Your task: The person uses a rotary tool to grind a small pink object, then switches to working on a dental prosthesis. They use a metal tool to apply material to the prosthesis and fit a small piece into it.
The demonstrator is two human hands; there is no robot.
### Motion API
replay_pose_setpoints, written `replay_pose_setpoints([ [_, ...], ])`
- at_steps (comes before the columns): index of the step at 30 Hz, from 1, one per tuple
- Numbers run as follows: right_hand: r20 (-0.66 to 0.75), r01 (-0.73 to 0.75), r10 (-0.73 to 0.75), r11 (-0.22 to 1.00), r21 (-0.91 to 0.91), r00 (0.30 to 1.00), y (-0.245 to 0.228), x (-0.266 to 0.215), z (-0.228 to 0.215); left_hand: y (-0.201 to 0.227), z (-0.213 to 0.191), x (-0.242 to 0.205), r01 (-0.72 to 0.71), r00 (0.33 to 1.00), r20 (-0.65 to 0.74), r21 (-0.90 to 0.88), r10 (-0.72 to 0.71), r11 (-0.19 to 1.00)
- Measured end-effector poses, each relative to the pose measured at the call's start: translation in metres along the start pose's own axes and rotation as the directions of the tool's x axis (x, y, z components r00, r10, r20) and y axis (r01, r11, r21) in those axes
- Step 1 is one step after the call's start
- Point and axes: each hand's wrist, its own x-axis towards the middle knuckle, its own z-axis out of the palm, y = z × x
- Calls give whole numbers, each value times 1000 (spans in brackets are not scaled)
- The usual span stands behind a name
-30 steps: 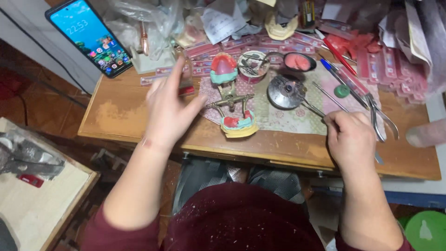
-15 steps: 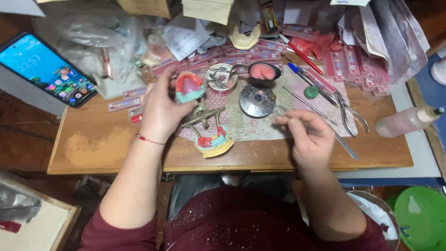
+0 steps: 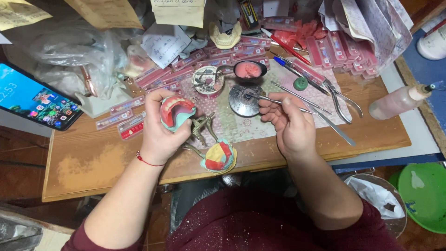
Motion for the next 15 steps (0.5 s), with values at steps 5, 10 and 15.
replay_pose_setpoints([
  [5,-20,-3,3,1000,-7,1000,0,-1,-1,10,14,3,97,995,13,-318,-98,943],
  [10,-14,-14,14,1000,-11,1000,-1,0,-2,24,16,20,97,993,-72,1,-97,995],
  [15,-19,-24,23,999,-26,1000,-5,-1,2,38,13,28,85,996,-48,314,-74,946],
])
